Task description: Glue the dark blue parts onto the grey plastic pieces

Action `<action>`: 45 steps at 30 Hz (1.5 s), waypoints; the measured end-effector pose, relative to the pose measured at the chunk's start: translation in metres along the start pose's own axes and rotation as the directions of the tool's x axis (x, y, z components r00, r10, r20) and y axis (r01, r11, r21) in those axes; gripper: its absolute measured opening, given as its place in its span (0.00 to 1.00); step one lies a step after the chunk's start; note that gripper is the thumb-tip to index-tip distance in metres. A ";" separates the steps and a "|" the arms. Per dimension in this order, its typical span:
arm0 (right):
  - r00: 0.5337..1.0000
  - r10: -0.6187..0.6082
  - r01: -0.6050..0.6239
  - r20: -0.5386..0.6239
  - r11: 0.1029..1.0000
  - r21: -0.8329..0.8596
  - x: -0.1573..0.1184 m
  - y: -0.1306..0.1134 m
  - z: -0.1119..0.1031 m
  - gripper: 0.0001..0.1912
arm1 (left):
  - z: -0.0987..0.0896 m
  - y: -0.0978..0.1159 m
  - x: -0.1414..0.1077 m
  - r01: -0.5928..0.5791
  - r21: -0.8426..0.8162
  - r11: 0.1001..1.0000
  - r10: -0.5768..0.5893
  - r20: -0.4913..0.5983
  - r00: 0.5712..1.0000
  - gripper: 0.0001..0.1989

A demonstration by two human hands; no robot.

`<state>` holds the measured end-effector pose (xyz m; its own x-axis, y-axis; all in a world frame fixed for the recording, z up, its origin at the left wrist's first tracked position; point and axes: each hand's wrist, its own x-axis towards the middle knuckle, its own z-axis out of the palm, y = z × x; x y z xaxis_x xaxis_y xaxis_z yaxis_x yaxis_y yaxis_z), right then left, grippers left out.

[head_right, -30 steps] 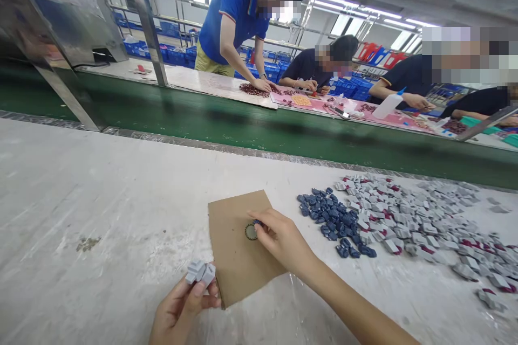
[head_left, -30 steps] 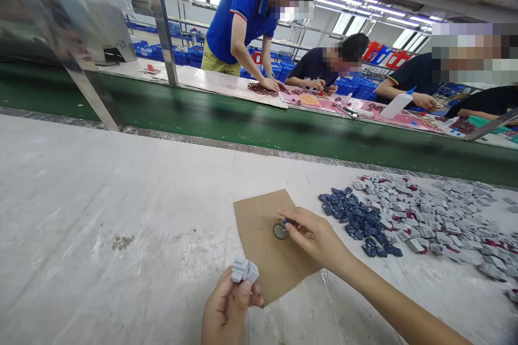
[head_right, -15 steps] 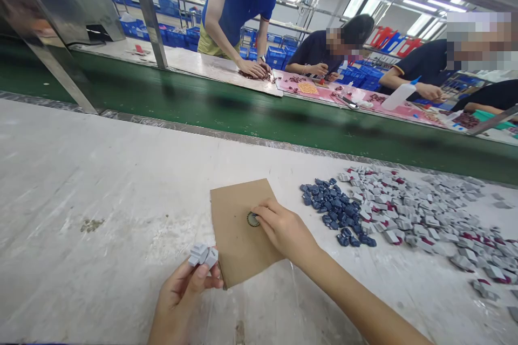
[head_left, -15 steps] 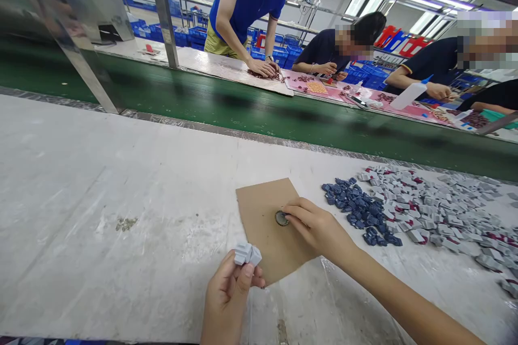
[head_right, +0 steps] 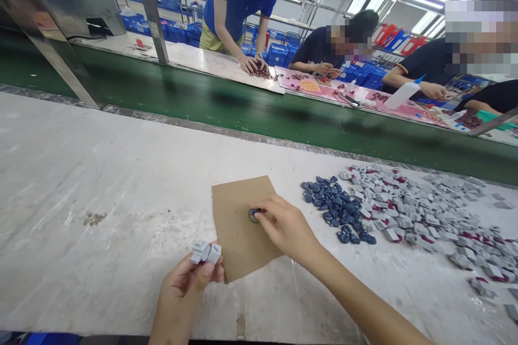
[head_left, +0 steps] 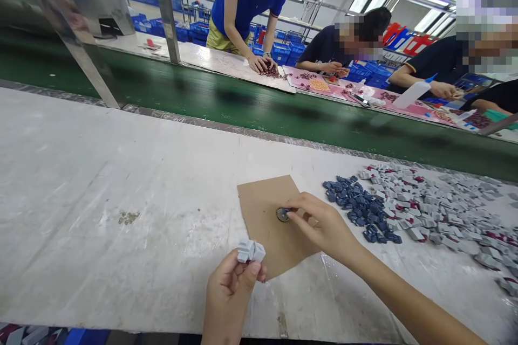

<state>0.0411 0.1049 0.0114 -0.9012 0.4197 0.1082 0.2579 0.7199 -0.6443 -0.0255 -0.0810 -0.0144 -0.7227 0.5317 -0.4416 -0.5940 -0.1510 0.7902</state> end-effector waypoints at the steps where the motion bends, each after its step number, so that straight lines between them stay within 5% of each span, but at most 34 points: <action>1: 0.995 0.095 -0.097 0.019 0.985 0.141 -0.001 -0.007 -0.003 0.09 | 0.000 0.000 -0.001 -0.006 0.004 1.000 0.006 0.004 1.000 0.15; 6: 0.857 0.374 -0.513 0.354 0.568 0.643 -0.009 -0.041 -0.015 0.11 | 0.006 0.004 -0.010 -0.044 -0.025 0.999 0.045 0.058 0.997 0.12; 8: 0.816 0.383 -0.573 0.434 0.428 0.699 -0.012 -0.051 -0.017 0.12 | 0.011 0.009 -0.016 -0.068 -0.076 0.995 0.075 0.088 0.993 0.10; 11: 0.807 0.354 -0.582 0.473 0.336 0.741 -0.017 -0.058 -0.020 0.11 | 0.018 0.016 -0.023 -0.116 -0.114 0.987 0.129 0.112 0.985 0.08; 15: 0.863 0.292 -0.504 0.413 0.423 0.753 -0.024 -0.061 -0.020 0.08 | 0.020 0.020 -0.027 -0.158 -0.085 0.984 0.168 0.130 0.977 0.07; 20: 0.986 0.136 -0.169 0.101 0.781 0.601 -0.033 -0.073 -0.021 0.06 | 0.019 0.020 -0.031 -0.167 -0.001 0.986 0.165 0.146 0.976 0.07; 26: 0.979 -0.141 0.173 -0.149 0.956 0.237 -0.032 -0.074 -0.027 0.10 | 0.021 0.019 -0.033 -0.182 0.021 0.983 0.179 0.104 0.978 0.07; 29: 0.936 -0.256 0.236 -0.240 0.966 -0.110 -0.021 -0.042 -0.022 0.09 | 0.016 0.013 -0.025 -0.187 0.039 0.982 0.185 0.047 0.982 0.08; 33: 0.949 -0.302 0.249 -0.092 0.897 -0.366 -0.008 0.004 -0.004 0.11 | 0.006 0.001 -0.010 -0.167 0.129 0.977 0.174 -0.050 0.983 0.10; 40: 0.935 -0.353 0.295 -0.025 0.818 -0.494 -0.009 0.016 0.015 0.14 | 0.001 -0.004 -0.004 -0.184 0.175 0.967 0.192 -0.033 0.981 0.11; 45: 0.952 -0.306 0.279 0.008 0.857 -0.434 -0.007 0.015 0.012 0.14 | 0.002 -0.002 -0.004 -0.171 0.149 0.974 0.178 -0.035 0.983 0.10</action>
<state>0.0474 0.1061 -0.0086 -0.9395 0.1746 0.2947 0.1204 0.9737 -0.1933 -0.0206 -0.0811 -0.0139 -0.8287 0.4667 -0.3088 -0.4027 -0.1141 0.9082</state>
